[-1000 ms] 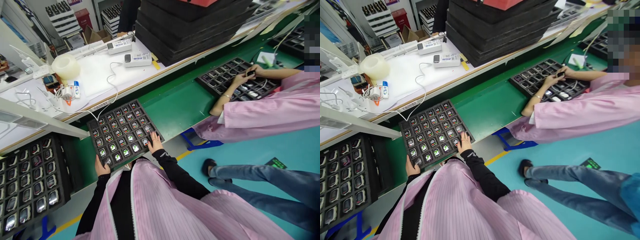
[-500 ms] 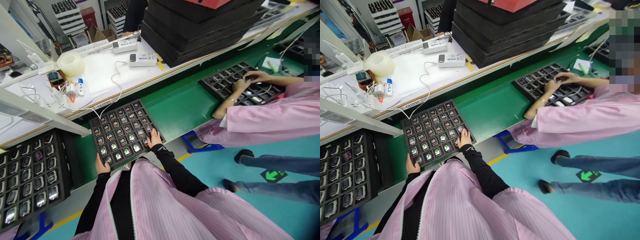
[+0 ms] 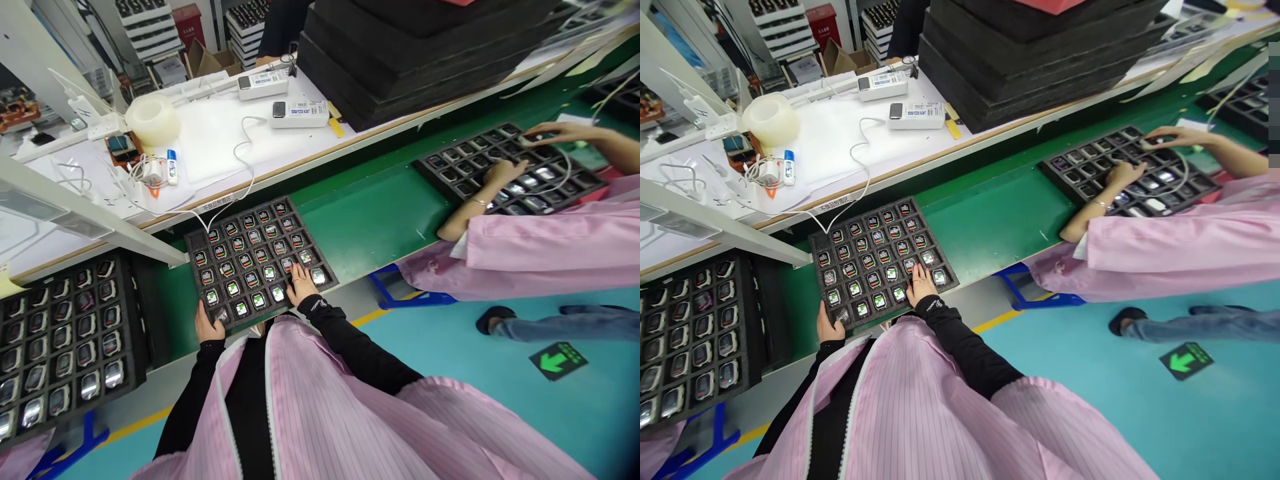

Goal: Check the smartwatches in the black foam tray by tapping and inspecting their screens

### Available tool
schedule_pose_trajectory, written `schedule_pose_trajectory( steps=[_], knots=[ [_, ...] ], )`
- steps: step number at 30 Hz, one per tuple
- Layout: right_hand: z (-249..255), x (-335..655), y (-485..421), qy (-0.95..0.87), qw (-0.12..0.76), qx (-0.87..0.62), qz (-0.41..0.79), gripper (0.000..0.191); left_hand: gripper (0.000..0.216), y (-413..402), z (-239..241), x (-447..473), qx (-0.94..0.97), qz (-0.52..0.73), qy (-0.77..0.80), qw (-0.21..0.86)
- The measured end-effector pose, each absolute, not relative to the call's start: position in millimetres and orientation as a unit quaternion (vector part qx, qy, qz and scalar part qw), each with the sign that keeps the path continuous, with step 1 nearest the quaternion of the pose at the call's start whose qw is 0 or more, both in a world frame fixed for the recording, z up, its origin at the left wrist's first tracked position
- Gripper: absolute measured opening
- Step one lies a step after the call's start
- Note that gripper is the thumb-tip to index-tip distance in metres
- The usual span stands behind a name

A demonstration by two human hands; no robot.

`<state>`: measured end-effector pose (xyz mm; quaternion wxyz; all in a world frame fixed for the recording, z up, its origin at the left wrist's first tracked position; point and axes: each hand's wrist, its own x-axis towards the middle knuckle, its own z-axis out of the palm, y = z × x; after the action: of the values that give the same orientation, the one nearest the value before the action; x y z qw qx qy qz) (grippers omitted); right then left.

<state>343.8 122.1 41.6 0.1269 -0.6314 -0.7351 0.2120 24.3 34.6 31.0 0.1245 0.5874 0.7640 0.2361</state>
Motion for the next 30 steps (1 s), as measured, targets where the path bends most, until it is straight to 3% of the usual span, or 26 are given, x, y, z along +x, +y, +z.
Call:
schedule_pose_trajectory(
  steps=[18,23,30],
  knots=[
    [63,260,106,-0.816,0.12,-0.483,0.294,0.077,0.08,32,27,24,0.591,0.247,0.759,0.12],
    [60,259,105,-0.809,0.106,-0.496,0.297,0.083,0.08,30,25,24,0.587,0.25,0.762,0.114],
    [43,315,76,-0.747,0.158,-0.585,0.274,0.081,0.08,30,24,24,0.589,0.256,0.757,0.115]
  ],
)
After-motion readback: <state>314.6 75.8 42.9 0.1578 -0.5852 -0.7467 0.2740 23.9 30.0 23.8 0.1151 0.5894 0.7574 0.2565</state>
